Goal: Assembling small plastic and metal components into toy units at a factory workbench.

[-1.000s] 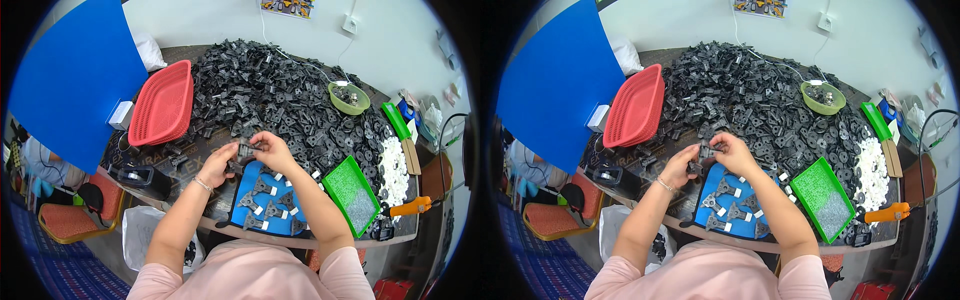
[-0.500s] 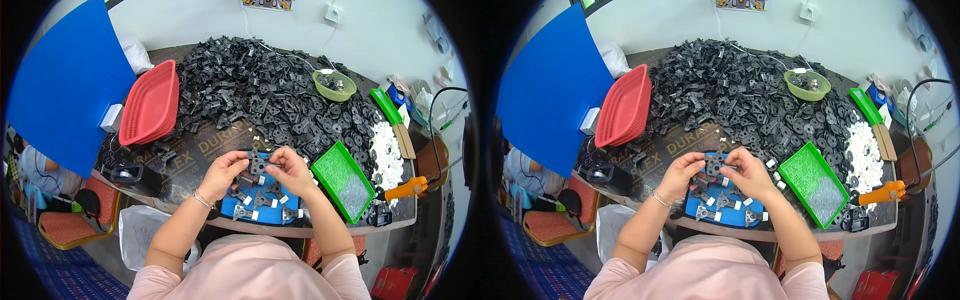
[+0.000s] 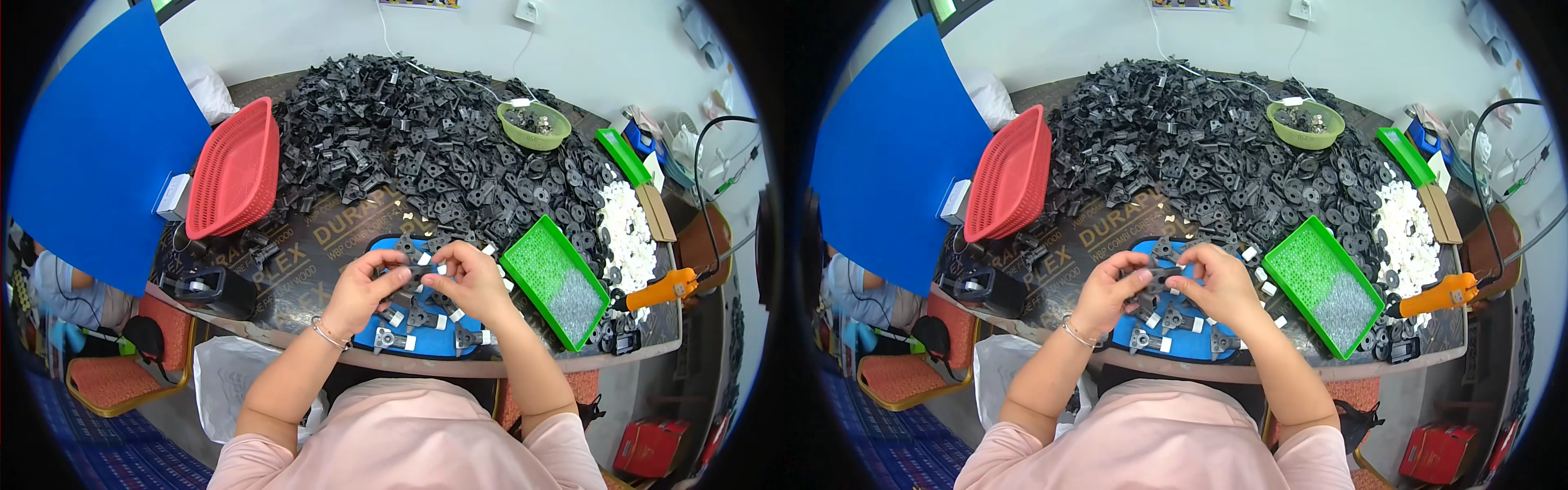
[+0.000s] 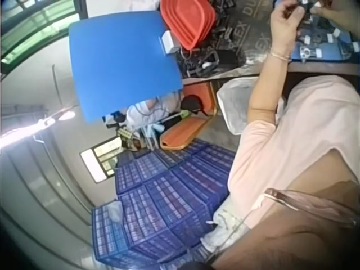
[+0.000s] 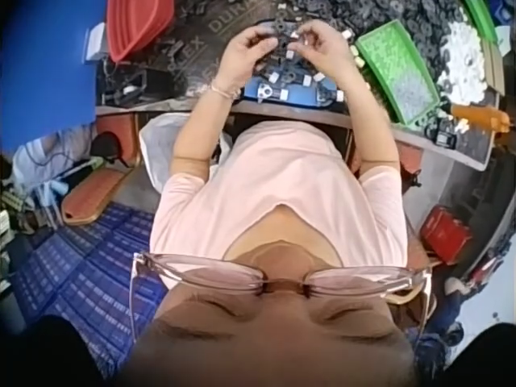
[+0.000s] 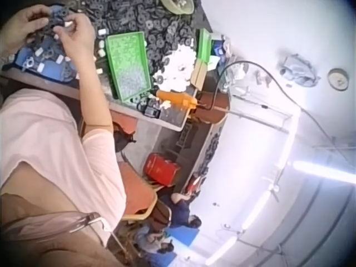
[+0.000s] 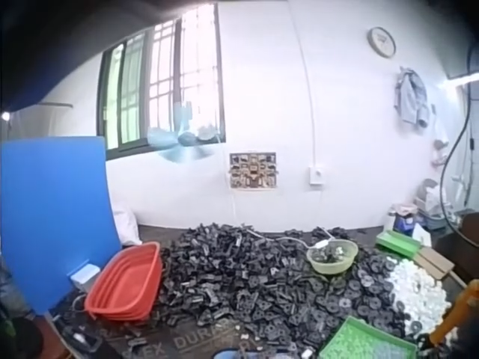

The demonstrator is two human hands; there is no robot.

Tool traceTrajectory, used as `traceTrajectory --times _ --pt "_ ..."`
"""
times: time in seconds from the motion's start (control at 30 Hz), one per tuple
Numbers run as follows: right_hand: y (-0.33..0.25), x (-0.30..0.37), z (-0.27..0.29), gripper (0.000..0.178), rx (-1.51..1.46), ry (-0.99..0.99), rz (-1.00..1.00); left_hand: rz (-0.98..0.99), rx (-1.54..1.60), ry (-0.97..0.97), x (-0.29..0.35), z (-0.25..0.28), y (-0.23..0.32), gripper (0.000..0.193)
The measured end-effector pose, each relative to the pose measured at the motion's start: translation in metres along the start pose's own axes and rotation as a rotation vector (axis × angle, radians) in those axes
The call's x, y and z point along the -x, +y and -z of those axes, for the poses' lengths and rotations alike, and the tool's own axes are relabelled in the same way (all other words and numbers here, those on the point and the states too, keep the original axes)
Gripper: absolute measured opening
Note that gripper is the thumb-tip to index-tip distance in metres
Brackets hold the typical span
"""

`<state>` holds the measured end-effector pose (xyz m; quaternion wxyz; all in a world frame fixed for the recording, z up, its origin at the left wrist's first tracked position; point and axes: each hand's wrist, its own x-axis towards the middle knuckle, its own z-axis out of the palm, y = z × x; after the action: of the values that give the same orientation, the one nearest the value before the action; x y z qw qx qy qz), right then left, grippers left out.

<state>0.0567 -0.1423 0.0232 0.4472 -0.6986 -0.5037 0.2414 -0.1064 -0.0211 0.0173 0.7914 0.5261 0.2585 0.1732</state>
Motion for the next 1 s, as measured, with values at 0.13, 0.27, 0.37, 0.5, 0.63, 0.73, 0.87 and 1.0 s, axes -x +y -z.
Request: traceTrajectory --times 0.13,0.27,0.37,0.5,0.63,0.73,0.87,1.0 --pt "0.022 0.009 -0.014 0.021 -0.569 -0.024 -0.226 -0.163 -0.079 0.009 0.002 -0.009 -0.006 0.01" --pt "0.027 0.015 -0.033 0.018 -0.86 -0.006 -0.193 -0.048 -0.005 0.015 -0.004 -0.007 -0.021 0.011" --pt "0.022 0.017 -0.027 0.021 -0.704 0.04 -0.259 -0.026 0.014 0.052 -0.004 -0.008 -0.03 0.014" --pt "0.009 0.021 -0.022 0.029 -0.697 -0.076 -0.261 -0.055 0.238 -0.135 -0.001 -0.014 -0.028 0.021" --pt "0.02 0.029 -0.035 0.035 -0.71 0.05 -0.161 -0.182 -0.019 -0.136 0.003 -0.026 -0.019 0.023" --pt "0.014 0.035 -0.026 0.031 -0.726 0.032 -0.13 -0.269 -0.241 -0.119 0.007 -0.022 -0.019 0.025" --pt "0.022 0.048 -0.016 0.023 -0.842 0.004 -0.13 -0.179 -0.077 -0.181 0.012 -0.024 -0.018 0.027" --pt "0.017 0.058 -0.013 0.022 -0.796 0.039 -0.095 -0.145 -0.119 -0.25 0.015 -0.025 -0.017 0.027"
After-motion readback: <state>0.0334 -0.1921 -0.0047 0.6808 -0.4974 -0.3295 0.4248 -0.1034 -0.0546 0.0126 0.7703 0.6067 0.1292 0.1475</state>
